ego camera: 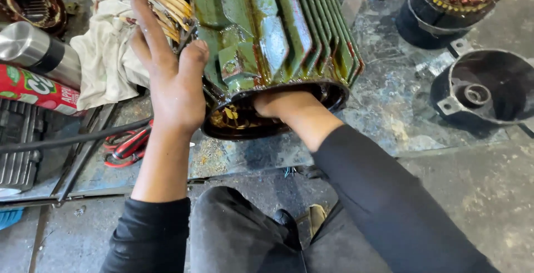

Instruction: Repairing an electric motor stator by adjusting the internal copper windings with a hand tool.

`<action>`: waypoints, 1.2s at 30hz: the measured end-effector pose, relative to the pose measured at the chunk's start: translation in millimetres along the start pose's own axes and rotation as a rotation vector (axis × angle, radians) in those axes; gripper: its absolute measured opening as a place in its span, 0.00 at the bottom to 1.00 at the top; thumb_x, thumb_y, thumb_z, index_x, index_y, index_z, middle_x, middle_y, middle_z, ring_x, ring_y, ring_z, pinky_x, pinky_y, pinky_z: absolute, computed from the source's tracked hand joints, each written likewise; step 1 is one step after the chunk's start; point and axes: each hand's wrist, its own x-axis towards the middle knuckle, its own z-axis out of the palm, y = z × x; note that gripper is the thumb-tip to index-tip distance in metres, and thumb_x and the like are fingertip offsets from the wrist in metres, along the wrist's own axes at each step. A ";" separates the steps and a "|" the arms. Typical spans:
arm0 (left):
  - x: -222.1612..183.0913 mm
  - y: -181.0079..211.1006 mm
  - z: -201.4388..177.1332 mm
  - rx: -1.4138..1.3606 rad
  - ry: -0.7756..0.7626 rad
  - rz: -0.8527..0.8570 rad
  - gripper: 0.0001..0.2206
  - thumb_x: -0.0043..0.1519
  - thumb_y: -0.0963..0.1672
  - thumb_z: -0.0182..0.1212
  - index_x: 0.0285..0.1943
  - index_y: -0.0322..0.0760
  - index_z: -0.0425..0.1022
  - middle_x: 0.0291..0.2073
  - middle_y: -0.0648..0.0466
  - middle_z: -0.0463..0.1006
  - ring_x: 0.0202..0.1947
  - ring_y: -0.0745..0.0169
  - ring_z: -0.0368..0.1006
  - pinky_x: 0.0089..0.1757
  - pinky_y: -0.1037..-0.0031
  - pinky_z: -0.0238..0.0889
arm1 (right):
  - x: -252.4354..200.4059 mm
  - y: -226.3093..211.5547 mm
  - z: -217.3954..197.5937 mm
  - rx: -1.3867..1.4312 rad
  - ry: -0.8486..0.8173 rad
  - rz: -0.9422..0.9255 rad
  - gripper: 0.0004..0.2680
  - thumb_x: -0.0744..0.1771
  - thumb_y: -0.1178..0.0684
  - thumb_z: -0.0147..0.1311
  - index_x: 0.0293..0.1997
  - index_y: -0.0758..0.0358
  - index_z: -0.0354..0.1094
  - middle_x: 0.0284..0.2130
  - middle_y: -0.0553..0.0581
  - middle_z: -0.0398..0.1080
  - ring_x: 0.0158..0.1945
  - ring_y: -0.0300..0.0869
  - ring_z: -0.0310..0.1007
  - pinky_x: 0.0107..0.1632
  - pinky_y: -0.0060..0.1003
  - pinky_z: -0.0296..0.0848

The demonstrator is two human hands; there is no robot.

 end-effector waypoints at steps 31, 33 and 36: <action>0.8 39.0 -18.5 -0.113 0.004 -0.383 0.37 0.61 0.59 0.53 0.82 0.69 0.45 0.81 0.45 0.44 0.77 0.38 0.57 0.55 0.45 0.64 | -53.5 147.9 280.6 0.831 0.318 0.001 0.11 0.67 0.48 0.61 0.55 0.39 0.75 0.39 0.41 0.78 0.38 0.29 0.73 0.51 0.22 0.66; -15.9 23.5 -10.6 -0.115 0.000 -0.383 0.34 0.63 0.59 0.52 0.80 0.64 0.53 0.80 0.47 0.47 0.78 0.40 0.55 0.56 0.43 0.64 | -58.6 126.9 250.1 0.775 0.413 -0.041 0.11 0.67 0.44 0.59 0.54 0.44 0.74 0.45 0.41 0.82 0.47 0.30 0.76 0.59 0.23 0.67; -49.3 -5.8 4.0 -0.119 0.182 -0.193 0.24 0.72 0.55 0.49 0.77 0.53 0.66 0.76 0.45 0.64 0.78 0.45 0.55 0.67 0.54 0.52 | -52.8 95.9 205.5 0.926 0.318 -0.081 0.09 0.70 0.53 0.53 0.57 0.55 0.65 0.17 0.54 0.64 0.14 0.39 0.62 0.19 0.35 0.67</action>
